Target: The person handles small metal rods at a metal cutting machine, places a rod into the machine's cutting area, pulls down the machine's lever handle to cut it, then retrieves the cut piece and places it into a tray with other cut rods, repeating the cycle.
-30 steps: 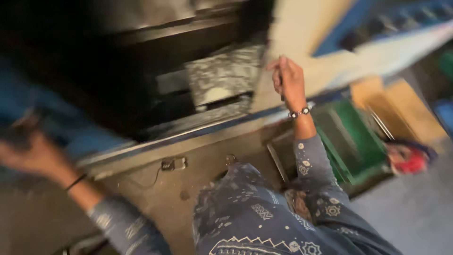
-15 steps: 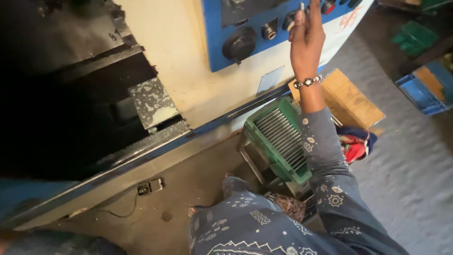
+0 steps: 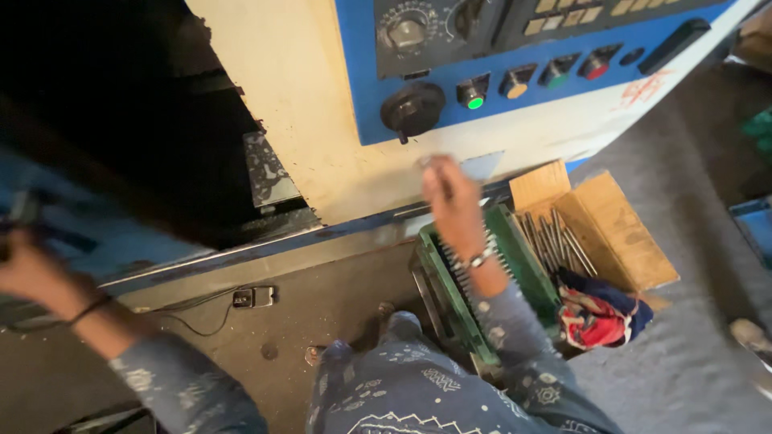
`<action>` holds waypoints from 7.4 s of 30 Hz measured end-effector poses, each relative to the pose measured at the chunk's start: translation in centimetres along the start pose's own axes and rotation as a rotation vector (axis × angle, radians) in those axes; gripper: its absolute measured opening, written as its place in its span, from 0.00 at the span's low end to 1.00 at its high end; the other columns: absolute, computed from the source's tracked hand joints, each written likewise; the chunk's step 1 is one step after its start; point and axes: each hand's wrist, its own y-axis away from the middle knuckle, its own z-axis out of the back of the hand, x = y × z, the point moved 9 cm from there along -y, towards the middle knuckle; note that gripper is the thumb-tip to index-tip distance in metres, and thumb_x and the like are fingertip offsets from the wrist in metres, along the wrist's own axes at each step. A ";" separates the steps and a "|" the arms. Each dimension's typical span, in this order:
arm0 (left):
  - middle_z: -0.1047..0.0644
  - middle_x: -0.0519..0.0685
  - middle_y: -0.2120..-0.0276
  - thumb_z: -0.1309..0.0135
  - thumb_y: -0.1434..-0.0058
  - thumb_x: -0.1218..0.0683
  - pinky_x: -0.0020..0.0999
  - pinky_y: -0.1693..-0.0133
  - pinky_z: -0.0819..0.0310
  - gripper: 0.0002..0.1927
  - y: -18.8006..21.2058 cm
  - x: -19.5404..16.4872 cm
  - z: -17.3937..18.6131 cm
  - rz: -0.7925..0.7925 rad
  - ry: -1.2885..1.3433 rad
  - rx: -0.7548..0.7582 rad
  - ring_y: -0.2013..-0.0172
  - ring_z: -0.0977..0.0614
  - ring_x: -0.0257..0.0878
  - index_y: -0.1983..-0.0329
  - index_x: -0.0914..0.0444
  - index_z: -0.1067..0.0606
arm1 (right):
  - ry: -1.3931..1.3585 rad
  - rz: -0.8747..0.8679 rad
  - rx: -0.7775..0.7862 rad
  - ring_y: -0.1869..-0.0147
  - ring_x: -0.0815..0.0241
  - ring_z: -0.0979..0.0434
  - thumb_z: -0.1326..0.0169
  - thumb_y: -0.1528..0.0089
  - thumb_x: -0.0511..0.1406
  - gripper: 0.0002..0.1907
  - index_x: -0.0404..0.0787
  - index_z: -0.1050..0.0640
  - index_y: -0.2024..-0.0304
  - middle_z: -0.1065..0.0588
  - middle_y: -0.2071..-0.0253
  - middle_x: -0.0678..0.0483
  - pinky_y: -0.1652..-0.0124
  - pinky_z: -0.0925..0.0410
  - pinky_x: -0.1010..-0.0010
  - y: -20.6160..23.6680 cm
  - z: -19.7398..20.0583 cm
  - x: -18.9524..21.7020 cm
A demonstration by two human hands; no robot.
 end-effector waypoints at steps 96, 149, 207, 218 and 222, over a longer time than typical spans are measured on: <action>0.17 0.57 0.60 0.45 0.36 0.64 0.36 0.61 0.20 0.13 71.3 -2.1 -5.0 0.669 -0.317 1.059 0.61 0.13 0.50 0.48 0.62 0.22 | -0.885 -1.649 0.647 0.82 0.72 0.46 0.60 0.26 0.44 0.15 0.44 0.26 0.53 0.37 0.76 0.63 0.82 0.51 0.78 51.1 -1.1 -23.3; 0.16 0.50 0.60 0.55 0.40 0.60 0.35 0.57 0.20 0.16 61.3 0.6 26.0 0.990 -0.299 0.348 0.60 0.16 0.41 0.52 0.63 0.21 | -0.268 -0.268 -0.045 0.39 0.58 0.28 0.48 0.29 0.44 0.17 0.39 0.23 0.46 0.26 0.44 0.53 0.39 0.35 0.63 31.2 -8.4 -11.6; 0.18 0.49 0.59 0.52 0.33 0.64 0.29 0.52 0.22 0.13 16.6 -26.4 143.5 0.361 -0.306 -0.936 0.58 0.17 0.35 0.46 0.66 0.26 | -0.442 0.294 2.063 0.52 0.62 0.20 0.46 0.31 0.35 0.12 0.38 0.22 0.47 0.20 0.55 0.51 0.56 0.30 0.73 121.0 -113.1 78.3; 0.18 0.51 0.59 0.48 0.33 0.63 0.30 0.53 0.22 0.12 14.1 -26.3 154.6 0.442 -0.303 -1.316 0.58 0.17 0.36 0.47 0.67 0.26 | -0.312 1.438 1.600 0.62 0.37 0.21 0.41 0.42 0.39 0.22 0.40 0.25 0.45 0.23 0.61 0.41 0.64 0.28 0.51 135.8 -129.2 93.3; 0.17 0.50 0.58 0.47 0.32 0.61 0.29 0.53 0.21 0.12 12.5 -27.4 157.3 0.439 -0.359 -1.514 0.57 0.16 0.35 0.46 0.67 0.26 | 0.061 1.616 1.783 0.61 0.40 0.19 0.43 0.37 0.40 0.11 0.42 0.24 0.55 0.21 0.58 0.44 0.63 0.27 0.50 140.6 -133.8 93.5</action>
